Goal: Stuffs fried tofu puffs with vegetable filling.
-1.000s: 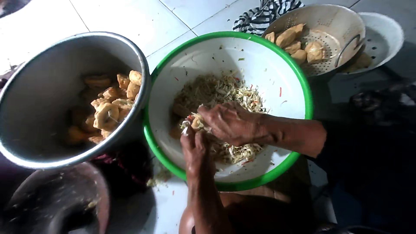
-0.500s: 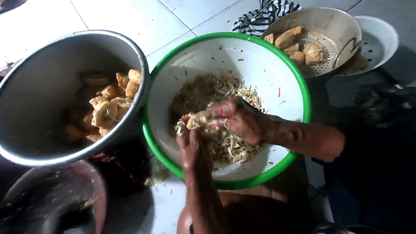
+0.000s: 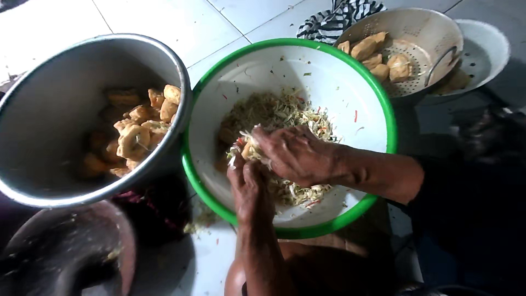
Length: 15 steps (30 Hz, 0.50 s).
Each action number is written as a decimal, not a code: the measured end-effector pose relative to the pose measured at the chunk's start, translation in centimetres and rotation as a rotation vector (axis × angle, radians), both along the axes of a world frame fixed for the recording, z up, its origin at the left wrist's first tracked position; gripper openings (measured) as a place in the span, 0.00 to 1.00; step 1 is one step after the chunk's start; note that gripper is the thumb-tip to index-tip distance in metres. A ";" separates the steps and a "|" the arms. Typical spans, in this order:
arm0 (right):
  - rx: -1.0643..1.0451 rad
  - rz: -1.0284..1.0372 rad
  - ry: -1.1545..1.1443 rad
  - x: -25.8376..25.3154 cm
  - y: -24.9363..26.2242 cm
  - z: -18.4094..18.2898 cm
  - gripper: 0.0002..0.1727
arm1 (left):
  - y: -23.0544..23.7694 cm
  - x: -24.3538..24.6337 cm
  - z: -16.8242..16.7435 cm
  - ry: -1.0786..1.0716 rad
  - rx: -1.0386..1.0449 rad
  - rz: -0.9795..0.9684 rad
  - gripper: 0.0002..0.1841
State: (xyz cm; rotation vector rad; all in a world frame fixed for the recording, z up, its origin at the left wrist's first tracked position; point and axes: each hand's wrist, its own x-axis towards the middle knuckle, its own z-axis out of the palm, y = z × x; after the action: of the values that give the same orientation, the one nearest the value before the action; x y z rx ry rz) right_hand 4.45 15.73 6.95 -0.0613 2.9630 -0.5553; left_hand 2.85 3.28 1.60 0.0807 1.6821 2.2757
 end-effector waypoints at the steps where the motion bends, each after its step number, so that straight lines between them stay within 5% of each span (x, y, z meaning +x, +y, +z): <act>1: 0.014 0.003 -0.025 -0.4 -0.2 0.3 0.17 | 0.0 0.0 0.0 0.000 -0.015 0.016 0.16; 9: -0.454 0.076 -0.142 -0.6 3.1 -1.3 0.22 | -0.1 -0.3 0.1 -0.073 0.017 -0.005 0.15; 15: -0.129 0.037 -0.012 0.6 1.2 -0.9 0.16 | 0.1 -0.1 0.0 -0.034 -0.057 -0.044 0.15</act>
State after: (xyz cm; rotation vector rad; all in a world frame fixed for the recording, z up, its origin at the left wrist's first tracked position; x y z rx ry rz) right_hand 5.06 16.95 6.04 -0.1237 2.9052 -0.7380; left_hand 2.71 3.35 1.65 0.0655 1.7096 2.1835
